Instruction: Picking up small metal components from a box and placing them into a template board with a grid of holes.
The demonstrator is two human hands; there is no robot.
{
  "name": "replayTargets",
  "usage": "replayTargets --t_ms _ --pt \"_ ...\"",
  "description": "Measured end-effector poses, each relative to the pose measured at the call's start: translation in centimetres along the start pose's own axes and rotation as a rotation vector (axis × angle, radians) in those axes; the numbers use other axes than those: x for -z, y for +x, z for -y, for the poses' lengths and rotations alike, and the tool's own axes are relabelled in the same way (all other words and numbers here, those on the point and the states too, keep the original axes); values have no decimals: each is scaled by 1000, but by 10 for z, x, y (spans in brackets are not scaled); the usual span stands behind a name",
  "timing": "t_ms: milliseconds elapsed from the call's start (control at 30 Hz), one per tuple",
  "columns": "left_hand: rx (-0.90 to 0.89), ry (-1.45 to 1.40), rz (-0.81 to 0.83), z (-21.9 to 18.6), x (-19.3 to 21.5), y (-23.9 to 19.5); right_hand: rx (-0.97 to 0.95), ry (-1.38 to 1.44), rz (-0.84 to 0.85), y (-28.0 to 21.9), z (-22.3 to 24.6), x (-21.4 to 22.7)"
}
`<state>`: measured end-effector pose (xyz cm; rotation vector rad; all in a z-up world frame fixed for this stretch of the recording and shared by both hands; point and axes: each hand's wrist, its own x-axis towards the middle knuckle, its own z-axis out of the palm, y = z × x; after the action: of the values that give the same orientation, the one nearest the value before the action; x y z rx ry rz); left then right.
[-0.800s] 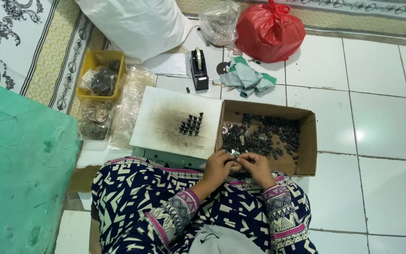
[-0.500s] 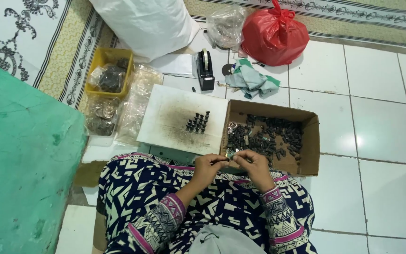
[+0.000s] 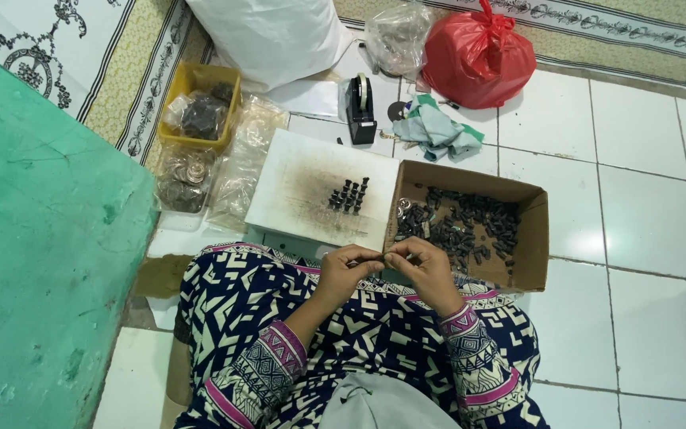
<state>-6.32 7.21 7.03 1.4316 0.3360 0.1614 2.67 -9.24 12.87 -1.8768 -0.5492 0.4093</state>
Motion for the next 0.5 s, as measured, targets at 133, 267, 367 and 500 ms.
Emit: replayTargets --t_ms 133,267,367,500 --pt "0 -3 1 4 4 -3 54 -103 16 1 2 -3" --pt "-5 9 -2 12 6 -3 113 -272 80 1 20 -5" --pt "-35 50 -14 20 7 -2 116 -392 158 4 25 -6" --pt "-41 54 -44 30 10 -4 75 -471 231 8 27 -10"
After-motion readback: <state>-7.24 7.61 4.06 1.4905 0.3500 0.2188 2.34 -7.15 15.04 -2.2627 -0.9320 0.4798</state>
